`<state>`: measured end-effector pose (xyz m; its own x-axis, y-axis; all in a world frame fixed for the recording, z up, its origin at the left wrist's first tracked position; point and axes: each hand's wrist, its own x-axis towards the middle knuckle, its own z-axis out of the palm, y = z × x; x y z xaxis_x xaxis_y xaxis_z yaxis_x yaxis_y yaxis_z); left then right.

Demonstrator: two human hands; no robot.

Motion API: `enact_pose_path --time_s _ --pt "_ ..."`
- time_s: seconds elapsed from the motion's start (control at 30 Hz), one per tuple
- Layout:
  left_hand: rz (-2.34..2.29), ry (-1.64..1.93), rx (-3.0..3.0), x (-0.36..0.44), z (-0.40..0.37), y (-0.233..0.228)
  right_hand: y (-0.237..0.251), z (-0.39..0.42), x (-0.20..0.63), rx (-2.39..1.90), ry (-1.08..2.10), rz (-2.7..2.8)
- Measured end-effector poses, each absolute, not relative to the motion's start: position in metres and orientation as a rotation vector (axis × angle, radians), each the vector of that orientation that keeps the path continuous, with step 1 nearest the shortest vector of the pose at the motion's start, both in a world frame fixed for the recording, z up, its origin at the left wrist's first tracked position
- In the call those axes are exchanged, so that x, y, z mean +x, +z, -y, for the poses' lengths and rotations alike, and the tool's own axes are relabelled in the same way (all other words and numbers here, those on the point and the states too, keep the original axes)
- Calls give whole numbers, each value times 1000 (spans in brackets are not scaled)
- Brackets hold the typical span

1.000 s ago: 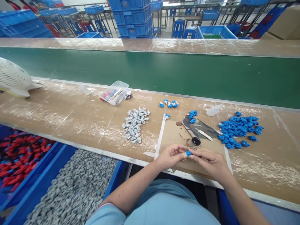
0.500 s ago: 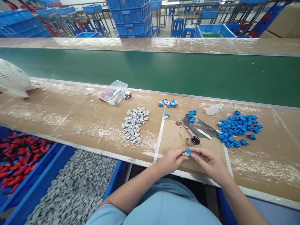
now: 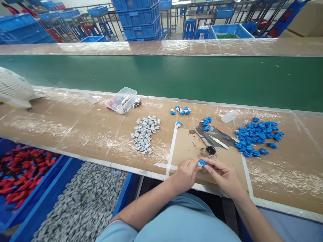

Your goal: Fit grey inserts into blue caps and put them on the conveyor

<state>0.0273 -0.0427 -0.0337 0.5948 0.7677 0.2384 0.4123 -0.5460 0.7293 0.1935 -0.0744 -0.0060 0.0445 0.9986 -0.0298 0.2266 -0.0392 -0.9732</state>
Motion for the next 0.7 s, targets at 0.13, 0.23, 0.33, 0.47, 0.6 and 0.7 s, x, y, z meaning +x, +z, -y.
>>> enact_pose_path --time_s 0.13,0.23,0.33,0.47,0.6,0.7 --pt "-946 730 2252 26 47 -35 -7 78 192 -1399 1075 1300" --pt "-939 746 2259 26 48 -36 -6 79 193 -1407 1063 1314" --pt "-949 741 2220 27 46 -37 -8 79 193 -1394 1054 1313" --pt "-901 710 2053 26 37 -33 -16 78 196 -1406 1010 1335" --pt "-816 641 1726 24 30 -31 -20 80 199 -1444 893 1393" --pt "-817 620 1449 24 31 -34 -20 84 198 -1406 935 1356"
